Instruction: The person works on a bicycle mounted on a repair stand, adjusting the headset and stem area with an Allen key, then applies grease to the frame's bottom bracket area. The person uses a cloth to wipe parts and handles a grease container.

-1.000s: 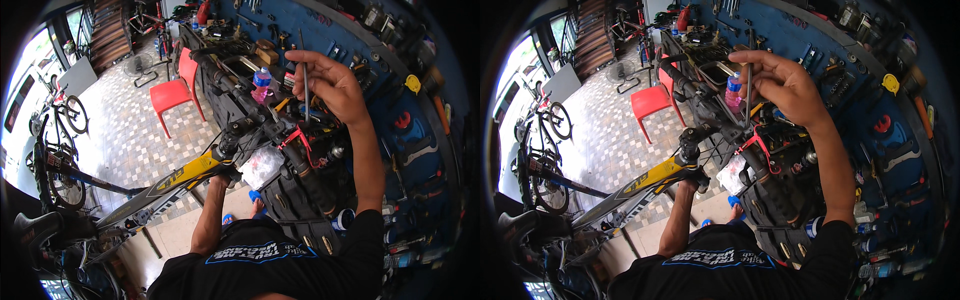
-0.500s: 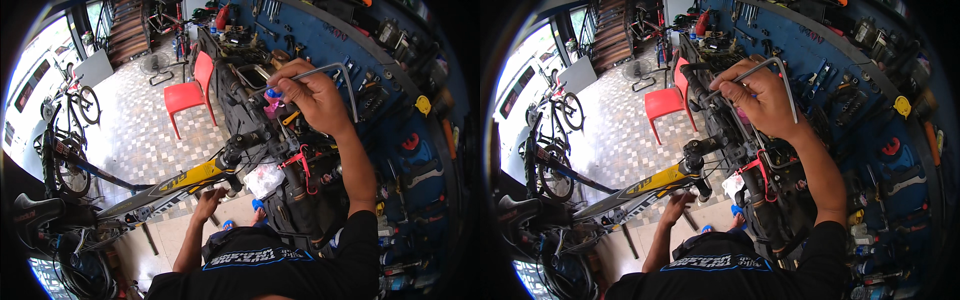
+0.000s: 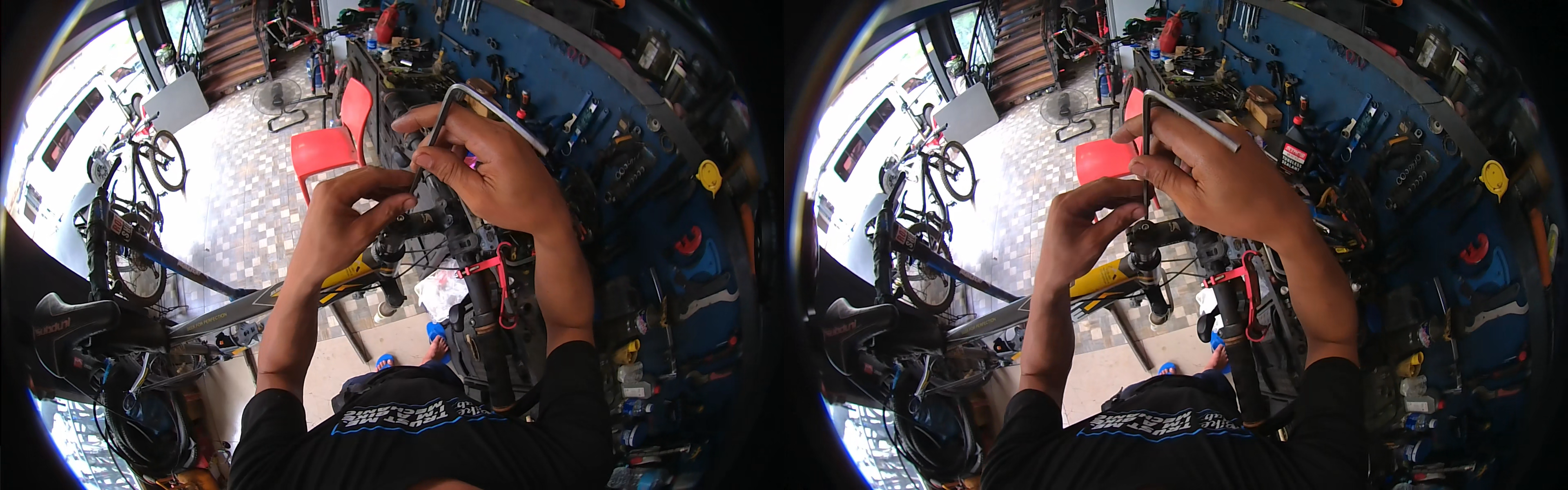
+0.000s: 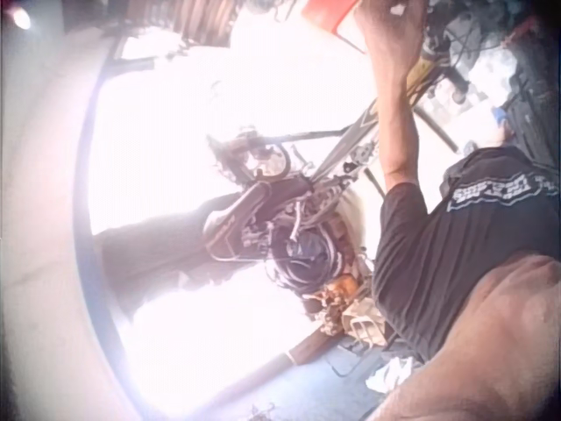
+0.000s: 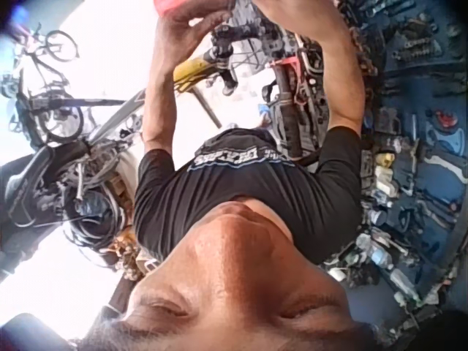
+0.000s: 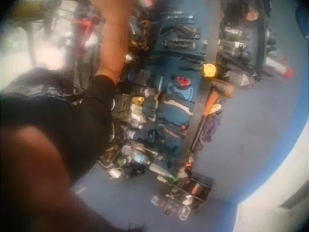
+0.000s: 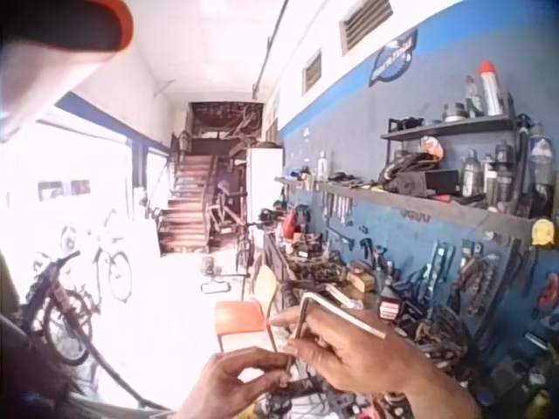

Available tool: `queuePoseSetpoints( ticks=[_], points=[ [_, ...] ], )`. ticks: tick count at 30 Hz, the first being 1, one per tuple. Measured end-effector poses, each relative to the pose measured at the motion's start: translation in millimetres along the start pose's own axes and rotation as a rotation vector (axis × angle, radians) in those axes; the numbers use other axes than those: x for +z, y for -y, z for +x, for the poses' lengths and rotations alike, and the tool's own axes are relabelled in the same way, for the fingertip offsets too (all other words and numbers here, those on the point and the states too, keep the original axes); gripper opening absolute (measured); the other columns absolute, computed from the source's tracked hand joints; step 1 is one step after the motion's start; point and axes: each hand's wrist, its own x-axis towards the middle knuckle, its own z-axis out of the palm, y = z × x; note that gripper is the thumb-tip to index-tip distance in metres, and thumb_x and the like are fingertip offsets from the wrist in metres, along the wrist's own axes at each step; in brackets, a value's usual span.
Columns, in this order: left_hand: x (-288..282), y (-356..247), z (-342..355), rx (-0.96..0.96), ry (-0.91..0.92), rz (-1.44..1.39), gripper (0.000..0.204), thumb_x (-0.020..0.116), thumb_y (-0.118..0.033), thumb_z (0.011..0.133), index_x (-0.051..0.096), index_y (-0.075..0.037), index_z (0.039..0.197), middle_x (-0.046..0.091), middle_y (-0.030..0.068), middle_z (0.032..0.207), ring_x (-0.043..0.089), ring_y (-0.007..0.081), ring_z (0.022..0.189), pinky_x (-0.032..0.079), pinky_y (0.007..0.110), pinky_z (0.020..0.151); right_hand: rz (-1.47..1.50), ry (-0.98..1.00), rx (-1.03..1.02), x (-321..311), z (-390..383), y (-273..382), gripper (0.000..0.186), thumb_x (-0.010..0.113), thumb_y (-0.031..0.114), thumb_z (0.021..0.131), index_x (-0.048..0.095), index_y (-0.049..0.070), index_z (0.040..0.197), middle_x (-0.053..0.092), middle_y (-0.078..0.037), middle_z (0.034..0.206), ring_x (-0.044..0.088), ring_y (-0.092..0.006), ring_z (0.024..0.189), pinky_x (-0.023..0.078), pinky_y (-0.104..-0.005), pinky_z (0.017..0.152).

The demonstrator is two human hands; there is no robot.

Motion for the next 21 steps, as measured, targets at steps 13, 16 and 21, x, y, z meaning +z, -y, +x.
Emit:
queuePoseSetpoints(
  ticks=[13,16,21],
  points=[
    [16,23,7,-0.050,0.020,-0.108,0.012,0.078,-0.008,0.094,0.078,-0.001,0.104,0.079,0.0032,0.094,0.070,0.0075,0.087,0.056,0.026,0.080,0.246,0.154,0.190,5,1,-29,0.035,0.065,0.009,0.104,0.060,-0.001,0.138,0.070,-0.009,0.121,0.069,-0.0141,0.104,0.054,-0.0290,0.091],
    [17,28,8,-0.028,0.022,-0.161,0.010,0.076,-0.006,0.096,0.077,0.000,0.104,0.078,0.0044,0.094,0.070,0.0087,0.087,0.056,0.026,0.080,0.488,0.136,0.021,3,6,-37,0.043,0.062,0.022,0.108,0.056,-0.001,0.143,0.070,-0.012,0.121,0.069,-0.0167,0.107,0.052,-0.0309,0.095],
    [15,29,8,0.002,0.051,-0.140,0.012,0.075,-0.006,0.096,0.077,0.001,0.106,0.077,0.0047,0.094,0.069,0.0090,0.087,0.056,0.026,0.080,0.814,-0.038,-0.124,-3,21,-44,0.055,0.048,0.041,0.112,0.053,-0.002,0.146,0.071,-0.016,0.116,0.069,-0.0212,0.103,0.052,-0.0352,0.093]
  ],
)
